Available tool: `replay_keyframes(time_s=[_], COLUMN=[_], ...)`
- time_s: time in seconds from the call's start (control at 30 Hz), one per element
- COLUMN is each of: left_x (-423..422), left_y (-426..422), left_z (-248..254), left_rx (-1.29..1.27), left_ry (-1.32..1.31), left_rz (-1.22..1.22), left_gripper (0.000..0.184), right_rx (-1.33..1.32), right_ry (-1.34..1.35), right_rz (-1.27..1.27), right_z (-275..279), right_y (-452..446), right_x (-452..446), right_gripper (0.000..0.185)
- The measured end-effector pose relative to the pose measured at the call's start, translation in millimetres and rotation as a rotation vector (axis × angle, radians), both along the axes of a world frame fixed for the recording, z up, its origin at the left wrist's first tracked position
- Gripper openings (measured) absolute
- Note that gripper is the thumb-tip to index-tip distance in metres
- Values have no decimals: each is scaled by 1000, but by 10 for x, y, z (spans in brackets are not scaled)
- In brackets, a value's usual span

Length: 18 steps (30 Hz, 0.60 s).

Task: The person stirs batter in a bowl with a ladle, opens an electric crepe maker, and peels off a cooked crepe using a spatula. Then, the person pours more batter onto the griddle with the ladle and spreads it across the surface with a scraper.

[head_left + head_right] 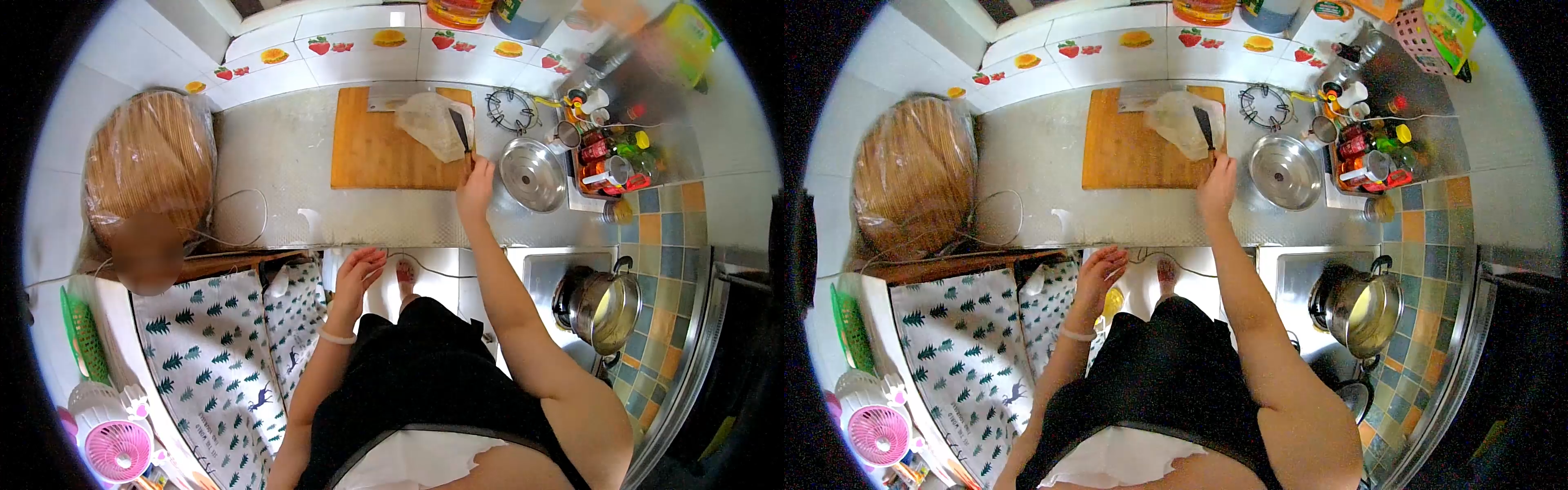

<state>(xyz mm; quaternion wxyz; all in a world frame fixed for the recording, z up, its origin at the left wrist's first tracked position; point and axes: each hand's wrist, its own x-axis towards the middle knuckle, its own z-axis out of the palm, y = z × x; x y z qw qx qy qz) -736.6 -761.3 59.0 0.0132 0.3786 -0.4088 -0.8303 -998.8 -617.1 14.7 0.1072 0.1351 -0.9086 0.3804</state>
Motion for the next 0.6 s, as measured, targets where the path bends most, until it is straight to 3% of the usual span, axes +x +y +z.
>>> replay_keyframes(time_s=[0.4,0.6], left_x=[-360,-410], left_y=[123,122], left_z=[-89,-99], left_rx=[19,11], left_ry=[-17,-1], left_rz=[-69,-117], left_gripper=[31,30], right_rx=[162,-84], right_ry=[-62,4], right_rz=[207,178], right_z=[-507,-134], right_y=[115,182], right_x=[319,477], right_gripper=[26,26])
